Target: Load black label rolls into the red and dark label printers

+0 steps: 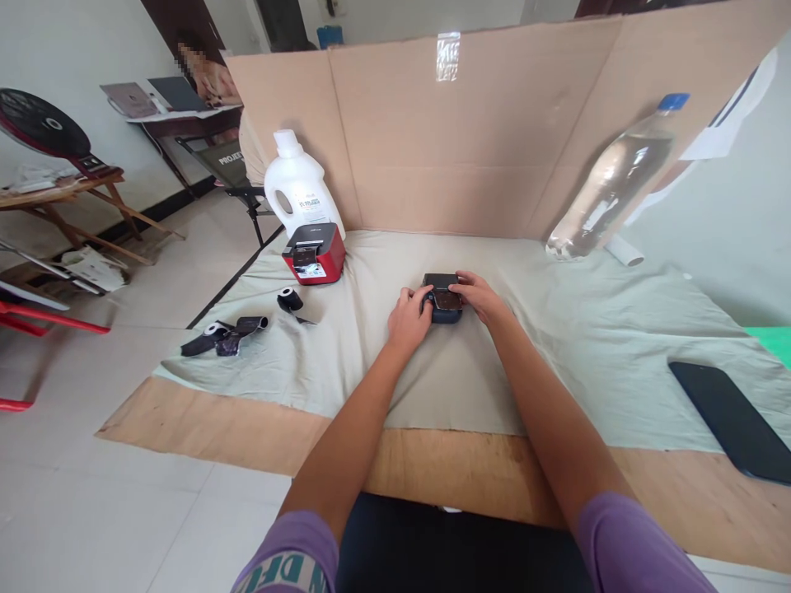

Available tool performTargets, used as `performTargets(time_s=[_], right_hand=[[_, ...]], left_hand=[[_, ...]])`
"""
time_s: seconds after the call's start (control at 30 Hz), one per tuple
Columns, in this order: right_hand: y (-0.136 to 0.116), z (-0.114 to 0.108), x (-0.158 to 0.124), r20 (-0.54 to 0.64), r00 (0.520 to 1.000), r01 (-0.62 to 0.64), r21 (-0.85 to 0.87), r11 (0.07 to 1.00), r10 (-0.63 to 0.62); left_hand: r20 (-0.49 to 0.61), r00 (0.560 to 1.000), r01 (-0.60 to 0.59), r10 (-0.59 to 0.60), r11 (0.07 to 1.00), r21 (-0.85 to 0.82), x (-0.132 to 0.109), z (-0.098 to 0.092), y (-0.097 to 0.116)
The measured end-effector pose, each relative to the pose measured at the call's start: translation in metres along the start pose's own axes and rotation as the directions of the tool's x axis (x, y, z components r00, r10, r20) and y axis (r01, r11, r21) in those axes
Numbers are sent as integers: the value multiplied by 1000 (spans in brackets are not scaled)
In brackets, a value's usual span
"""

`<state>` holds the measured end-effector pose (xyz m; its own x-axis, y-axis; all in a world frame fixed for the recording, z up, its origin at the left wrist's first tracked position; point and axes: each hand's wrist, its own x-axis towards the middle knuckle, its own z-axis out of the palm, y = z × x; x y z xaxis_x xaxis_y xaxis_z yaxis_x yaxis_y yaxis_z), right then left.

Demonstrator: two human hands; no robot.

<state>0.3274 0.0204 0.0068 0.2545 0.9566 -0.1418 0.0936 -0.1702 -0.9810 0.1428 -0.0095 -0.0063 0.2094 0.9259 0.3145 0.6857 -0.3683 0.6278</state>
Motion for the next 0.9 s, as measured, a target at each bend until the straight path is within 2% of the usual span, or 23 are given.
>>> performTargets(time_s=[0.13,0.3,0.73,0.9], right_hand=[[3,1,2,-25,1000,19,-7,1000,-20],[4,-3,-1,21,1000,9,17,1000,-10],[2,1,-1,-14,1000,-21,22,1000,22],[11,1,8,-41,999,9,15,1000,-9]], left_hand=[[41,998,40,-41,999,34,0,-3,4],[70,997,42,-40,999,-23,0,-5,2],[56,998,48,-41,991,-124,2,-3,-3],[77,992,111,-103,988,-108,4,-5,-2]])
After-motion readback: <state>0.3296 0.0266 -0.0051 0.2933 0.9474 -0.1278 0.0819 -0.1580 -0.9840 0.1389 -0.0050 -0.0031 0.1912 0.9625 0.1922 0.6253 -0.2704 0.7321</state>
